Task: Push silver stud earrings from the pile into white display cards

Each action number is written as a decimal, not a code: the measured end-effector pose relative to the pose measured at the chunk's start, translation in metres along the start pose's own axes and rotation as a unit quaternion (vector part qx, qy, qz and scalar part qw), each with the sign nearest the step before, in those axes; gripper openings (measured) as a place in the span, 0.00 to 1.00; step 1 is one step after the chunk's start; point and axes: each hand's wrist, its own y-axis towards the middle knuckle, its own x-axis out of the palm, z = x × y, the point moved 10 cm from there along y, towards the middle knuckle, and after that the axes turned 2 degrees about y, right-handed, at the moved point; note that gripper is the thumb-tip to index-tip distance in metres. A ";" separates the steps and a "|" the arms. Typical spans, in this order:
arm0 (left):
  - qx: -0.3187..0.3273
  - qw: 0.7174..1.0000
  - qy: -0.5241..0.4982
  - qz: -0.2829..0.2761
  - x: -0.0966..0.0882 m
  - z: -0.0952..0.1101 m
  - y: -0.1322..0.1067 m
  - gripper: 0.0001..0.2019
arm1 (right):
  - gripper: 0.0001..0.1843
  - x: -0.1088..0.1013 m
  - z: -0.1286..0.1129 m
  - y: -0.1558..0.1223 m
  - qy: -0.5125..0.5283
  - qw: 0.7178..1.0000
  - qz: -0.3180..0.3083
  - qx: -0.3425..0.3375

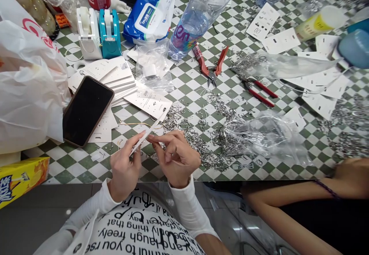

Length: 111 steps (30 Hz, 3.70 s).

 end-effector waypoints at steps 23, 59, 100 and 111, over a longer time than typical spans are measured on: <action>-0.014 0.999 0.033 0.005 0.004 -0.005 -0.007 0.18 | 0.25 0.005 -0.001 -0.002 -0.002 1.000 -0.011 -0.014; -0.342 0.879 -0.317 -0.094 0.031 -0.058 -0.016 0.11 | 0.11 0.009 0.007 0.003 0.041 0.998 -0.044 0.032; -0.137 0.961 -0.228 -0.070 -0.004 0.034 -0.101 0.07 | 0.18 -0.077 -0.066 -0.109 -0.004 0.988 0.077 -0.135; 0.079 0.983 -0.156 -0.059 0.001 0.057 -0.091 0.12 | 0.07 -0.116 -0.036 -0.123 0.157 0.977 0.138 -0.047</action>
